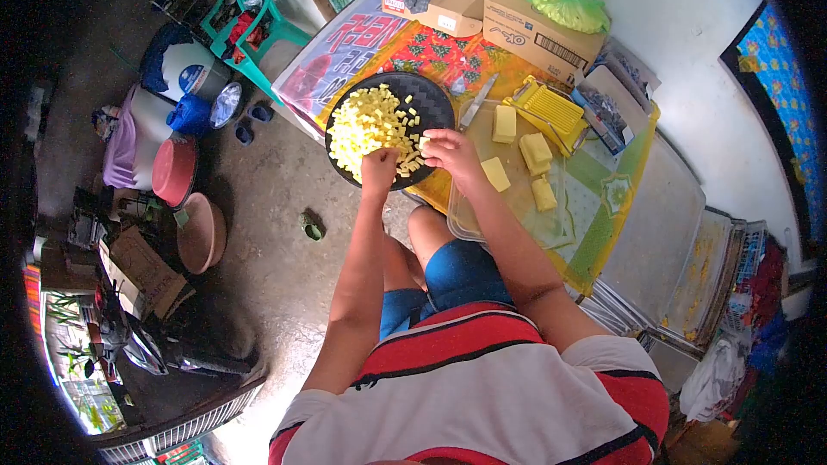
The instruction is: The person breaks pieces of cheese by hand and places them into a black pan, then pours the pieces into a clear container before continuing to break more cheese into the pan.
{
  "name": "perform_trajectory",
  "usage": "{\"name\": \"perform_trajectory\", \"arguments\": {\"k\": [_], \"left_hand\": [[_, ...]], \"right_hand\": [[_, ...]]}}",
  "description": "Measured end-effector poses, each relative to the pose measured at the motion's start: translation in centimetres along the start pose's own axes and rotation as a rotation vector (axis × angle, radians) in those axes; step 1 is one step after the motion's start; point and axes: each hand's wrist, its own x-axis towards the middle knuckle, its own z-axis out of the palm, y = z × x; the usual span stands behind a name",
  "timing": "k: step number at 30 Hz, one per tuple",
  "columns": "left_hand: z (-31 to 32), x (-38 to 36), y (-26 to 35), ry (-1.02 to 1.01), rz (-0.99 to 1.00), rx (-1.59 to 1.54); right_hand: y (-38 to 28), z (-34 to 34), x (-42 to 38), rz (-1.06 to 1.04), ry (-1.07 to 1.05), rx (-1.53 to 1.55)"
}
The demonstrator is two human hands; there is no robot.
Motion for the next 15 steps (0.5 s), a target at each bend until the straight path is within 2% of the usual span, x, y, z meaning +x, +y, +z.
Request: {"name": "perform_trajectory", "arguments": {"k": [2,5,8,11,15], "left_hand": [[-0.1,-0.2,0.6,0.012,0.036,-0.058],[-1.6,-1.9,4.5,-0.221,-0.159,-0.473],[-1.7,-2.7,5.8,-0.284,-0.124,-0.601],[-1.8,-2.7,5.3,-0.348,-0.177,-0.751],[-1.8,-2.8,5.4,-0.339,-0.197,-0.783]], "right_hand": [[-0.1,0.2,-0.1,-0.014,-0.019,0.029],[-0.3,0.6,-0.4,-0.009,-0.049,0.006],[-1.4,1.6,-1.1,0.033,-0.071,0.014],[-1.4,1.4,-1.2,0.027,-0.114,0.027],[-1.8,1.5,-1.6,0.023,-0.122,0.049]]}}
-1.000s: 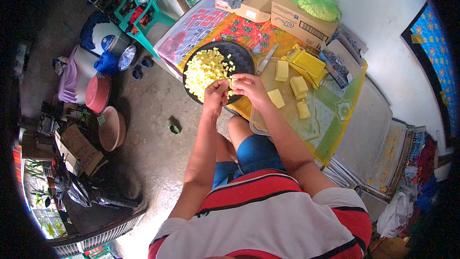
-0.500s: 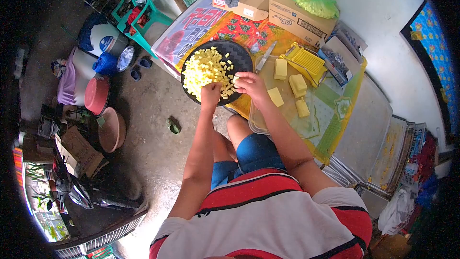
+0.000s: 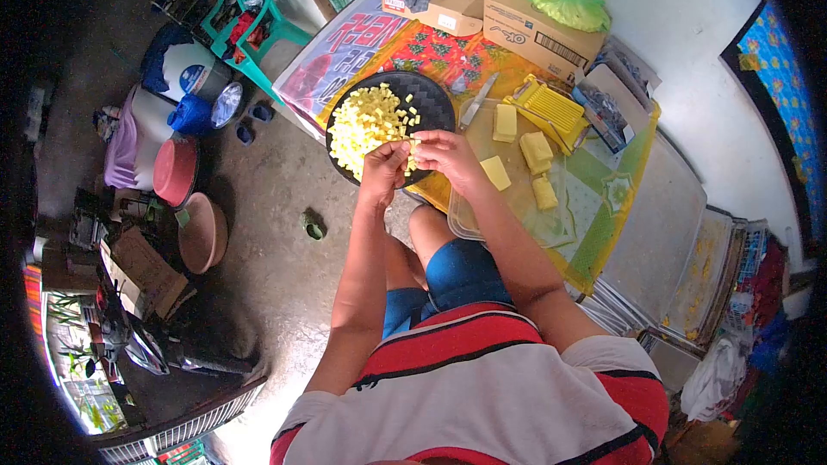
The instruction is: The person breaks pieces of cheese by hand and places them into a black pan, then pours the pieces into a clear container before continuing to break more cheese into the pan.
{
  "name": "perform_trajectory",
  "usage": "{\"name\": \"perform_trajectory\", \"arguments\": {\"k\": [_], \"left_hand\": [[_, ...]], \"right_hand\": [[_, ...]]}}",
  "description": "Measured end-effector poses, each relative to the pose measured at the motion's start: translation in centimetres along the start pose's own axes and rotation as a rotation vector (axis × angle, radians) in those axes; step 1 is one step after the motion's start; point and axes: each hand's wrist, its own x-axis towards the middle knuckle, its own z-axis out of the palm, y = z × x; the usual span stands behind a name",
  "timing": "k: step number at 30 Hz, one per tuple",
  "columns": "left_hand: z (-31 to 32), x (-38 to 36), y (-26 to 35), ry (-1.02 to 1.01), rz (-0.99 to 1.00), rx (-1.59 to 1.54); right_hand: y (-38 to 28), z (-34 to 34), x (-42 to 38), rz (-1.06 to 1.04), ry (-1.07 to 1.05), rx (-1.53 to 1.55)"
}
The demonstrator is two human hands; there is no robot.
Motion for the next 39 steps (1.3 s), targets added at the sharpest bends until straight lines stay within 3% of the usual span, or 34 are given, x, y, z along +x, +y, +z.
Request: {"name": "perform_trajectory", "arguments": {"k": [8,11,17,20,23,32,35,39], "left_hand": [[-0.3,0.1,-0.2,0.061,-0.062,-0.231],[-0.8,0.5,-0.5,0.143,-0.035,-0.16],[-3.0,3.0,-4.3,0.251,0.138,0.32],[-3.6,3.6,-5.6,0.296,0.126,0.329],[-2.6,2.5,-3.6,0.354,0.02,0.289],[-2.7,0.1,-2.3,0.331,-0.009,0.108],[-2.4,-0.4,-2.7,0.293,-0.028,0.099],[-1.8,-0.8,-2.9,0.257,-0.037,0.053]], "right_hand": [[-0.1,0.0,0.0,0.017,-0.016,0.073],[-0.1,-0.2,0.2,0.023,-0.017,0.109],[0.3,-0.9,0.7,0.011,-0.042,0.111],[0.6,-1.1,1.2,-0.023,0.024,0.05],[1.5,-1.6,2.0,-0.044,0.062,-0.047],[3.8,-1.0,4.7,-0.07,0.082,-0.474],[4.3,-1.3,4.6,-0.32,0.054,-0.625],[2.5,-2.3,1.8,-0.463,0.171,-0.84]]}}
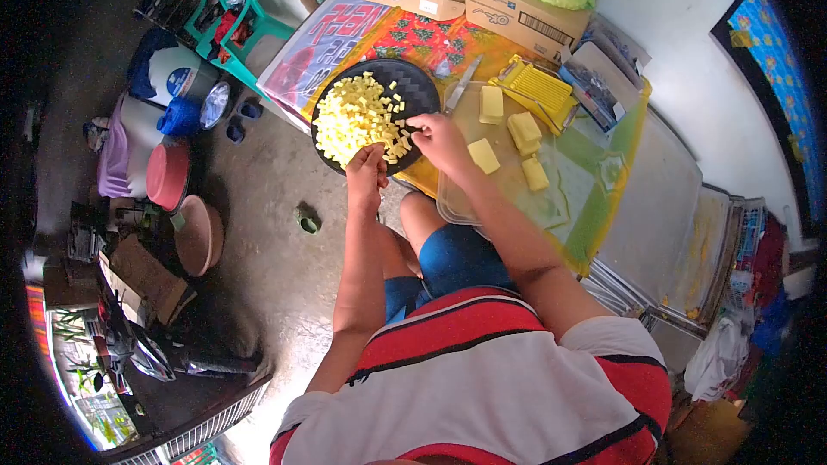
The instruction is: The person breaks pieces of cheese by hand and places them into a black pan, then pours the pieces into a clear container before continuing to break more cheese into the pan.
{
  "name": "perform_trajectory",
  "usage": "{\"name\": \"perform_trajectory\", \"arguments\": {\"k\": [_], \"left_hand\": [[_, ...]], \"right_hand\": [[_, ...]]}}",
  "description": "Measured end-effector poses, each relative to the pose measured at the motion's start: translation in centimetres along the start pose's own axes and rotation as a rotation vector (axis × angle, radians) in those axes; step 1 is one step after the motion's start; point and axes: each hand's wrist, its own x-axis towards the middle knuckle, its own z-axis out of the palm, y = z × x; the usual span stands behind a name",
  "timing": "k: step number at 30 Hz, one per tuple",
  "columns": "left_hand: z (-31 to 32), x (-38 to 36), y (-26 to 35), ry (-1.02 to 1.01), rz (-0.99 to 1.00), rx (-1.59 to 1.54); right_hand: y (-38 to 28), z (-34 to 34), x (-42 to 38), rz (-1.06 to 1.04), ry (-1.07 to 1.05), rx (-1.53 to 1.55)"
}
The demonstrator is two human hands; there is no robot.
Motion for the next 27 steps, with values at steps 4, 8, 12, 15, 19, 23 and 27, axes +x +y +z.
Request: {"name": "perform_trajectory", "arguments": {"k": [4,8,12,15,19,23,27], "left_hand": [[0.9,-1.1,0.2,-0.053,-0.015,-0.093],[2.4,-2.4,0.5,-0.167,-0.118,-0.299],[3.4,-2.8,0.0,-0.304,-0.258,-0.508],[4.1,-3.4,-0.3,-0.315,-0.277,-0.521],[4.6,-3.7,-1.6,-0.349,-0.224,-0.266],[6.3,-4.3,-3.1,-0.408,-0.234,-0.025],[8.6,-5.1,-2.8,-0.459,-0.216,0.008]], "right_hand": [[0.3,-5.2,-2.2,-0.015,0.052,-0.463],[1.4,-8.5,-4.5,0.221,-0.08,-0.677],[1.1,-8.6,-6.4,0.282,-0.114,-0.749],[2.3,-8.4,-6.8,0.236,-0.066,-0.645],[3.8,-8.7,-6.6,0.296,-0.034,-0.283],[0.6,-9.4,-6.3,0.439,-0.076,0.16],[-1.4,-9.5,-6.1,0.227,-0.127,0.065]]}}
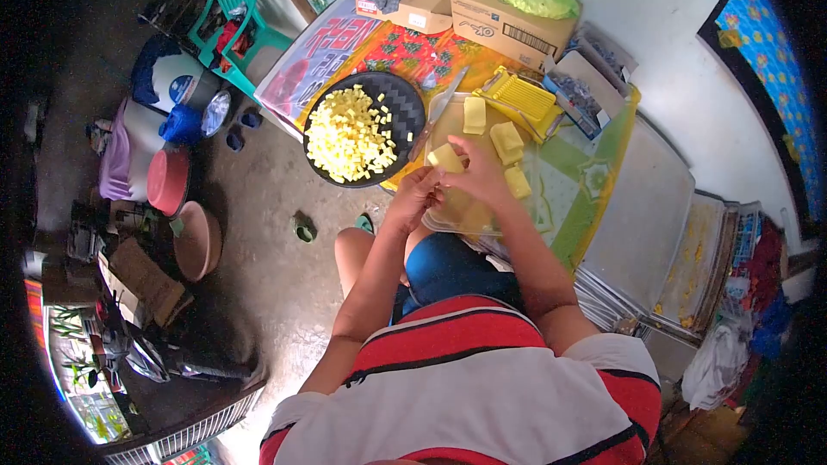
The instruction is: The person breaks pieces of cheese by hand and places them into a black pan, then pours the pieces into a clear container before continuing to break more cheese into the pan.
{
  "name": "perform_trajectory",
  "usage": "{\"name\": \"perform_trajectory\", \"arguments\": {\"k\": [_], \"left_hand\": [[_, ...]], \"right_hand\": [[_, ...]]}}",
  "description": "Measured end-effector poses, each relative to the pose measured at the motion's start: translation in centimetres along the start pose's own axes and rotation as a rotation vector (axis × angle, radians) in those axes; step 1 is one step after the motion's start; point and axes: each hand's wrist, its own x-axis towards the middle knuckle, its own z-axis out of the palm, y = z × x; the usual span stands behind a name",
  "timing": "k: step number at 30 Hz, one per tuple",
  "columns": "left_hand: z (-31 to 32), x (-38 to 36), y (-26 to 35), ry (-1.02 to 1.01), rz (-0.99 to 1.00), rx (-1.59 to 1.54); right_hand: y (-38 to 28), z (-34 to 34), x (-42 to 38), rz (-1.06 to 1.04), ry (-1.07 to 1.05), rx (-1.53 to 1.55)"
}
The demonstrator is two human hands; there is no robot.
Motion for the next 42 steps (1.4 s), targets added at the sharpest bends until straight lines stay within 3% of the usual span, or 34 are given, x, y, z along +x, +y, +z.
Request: {"name": "perform_trajectory", "arguments": {"k": [3,9,12,18,33,42], "left_hand": [[0.0,0.5,0.0,-0.021,0.063,-0.011],[0.2,-1.3,2.8,-0.116,0.061,-0.066],[0.1,-0.9,2.7,-0.063,0.099,0.075],[0.5,-1.2,2.9,-0.072,0.064,0.091],[0.4,-1.7,3.3,-0.208,0.09,0.011],[0.3,-2.2,4.3,-0.124,0.112,-0.101]], "right_hand": [[-1.9,-0.5,-0.6,-0.112,-0.076,-0.005],[-3.5,-2.3,-0.8,0.18,-0.19,0.447],[-2.9,-2.5,-0.5,0.182,-0.276,0.436],[-3.4,-1.6,-0.2,0.131,-0.069,0.466],[-3.7,-2.3,-0.3,0.166,-0.152,0.614],[-5.1,-2.3,-0.7,0.094,-0.079,0.544]]}}
